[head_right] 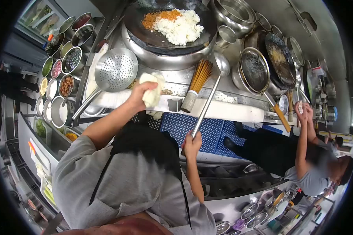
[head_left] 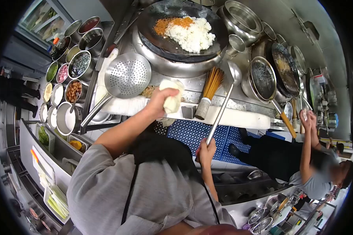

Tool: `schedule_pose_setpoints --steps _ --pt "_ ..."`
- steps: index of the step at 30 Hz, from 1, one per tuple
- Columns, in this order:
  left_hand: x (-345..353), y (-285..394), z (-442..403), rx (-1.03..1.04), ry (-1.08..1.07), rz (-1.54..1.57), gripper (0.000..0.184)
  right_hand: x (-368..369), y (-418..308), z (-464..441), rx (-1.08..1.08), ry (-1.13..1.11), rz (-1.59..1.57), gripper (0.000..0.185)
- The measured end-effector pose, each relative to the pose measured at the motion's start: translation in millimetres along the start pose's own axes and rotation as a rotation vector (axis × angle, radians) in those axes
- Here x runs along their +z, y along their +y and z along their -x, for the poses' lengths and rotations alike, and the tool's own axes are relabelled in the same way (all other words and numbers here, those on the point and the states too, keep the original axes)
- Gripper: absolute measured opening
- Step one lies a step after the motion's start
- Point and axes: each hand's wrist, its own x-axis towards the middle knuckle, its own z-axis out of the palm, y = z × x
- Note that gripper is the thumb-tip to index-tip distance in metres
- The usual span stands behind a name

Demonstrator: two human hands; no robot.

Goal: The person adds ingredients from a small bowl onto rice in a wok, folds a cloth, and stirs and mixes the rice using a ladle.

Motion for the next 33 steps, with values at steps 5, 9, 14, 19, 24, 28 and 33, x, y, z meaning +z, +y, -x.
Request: schedule_pose_setpoints --steps 5,9,14,19,24,28,33 --pt "-19.8 49.5 -73.1 0.053 0.053 -0.017 0.039 7.3 -122.3 -15.0 -0.193 -0.076 0.368 0.054" --pt "-7.0 75.7 -113.1 -0.073 0.126 -0.024 0.043 35.6 -216.5 -59.6 -0.499 -0.148 0.903 0.066" --pt "0.8 75.8 -145.1 -0.069 0.191 0.115 0.023 92.5 -260.3 -126.4 -0.634 -0.318 1.309 0.063" --pt "-0.1 70.4 -147.5 -0.068 0.205 0.105 0.018 165.6 -245.1 -176.7 -0.557 -0.316 1.461 0.063" --pt "1.8 78.0 -136.2 -0.117 0.179 0.105 0.02 135.9 -264.3 -120.8 -0.431 -0.333 1.338 0.066" --pt "16.9 80.9 -118.8 -0.131 0.129 0.116 0.021 136.8 -267.9 -128.3 -0.557 -0.242 1.168 0.064" --pt "14.4 65.0 -125.8 -0.039 0.2 0.16 0.02 181.3 -242.4 -190.2 -0.614 -0.264 1.415 0.062"
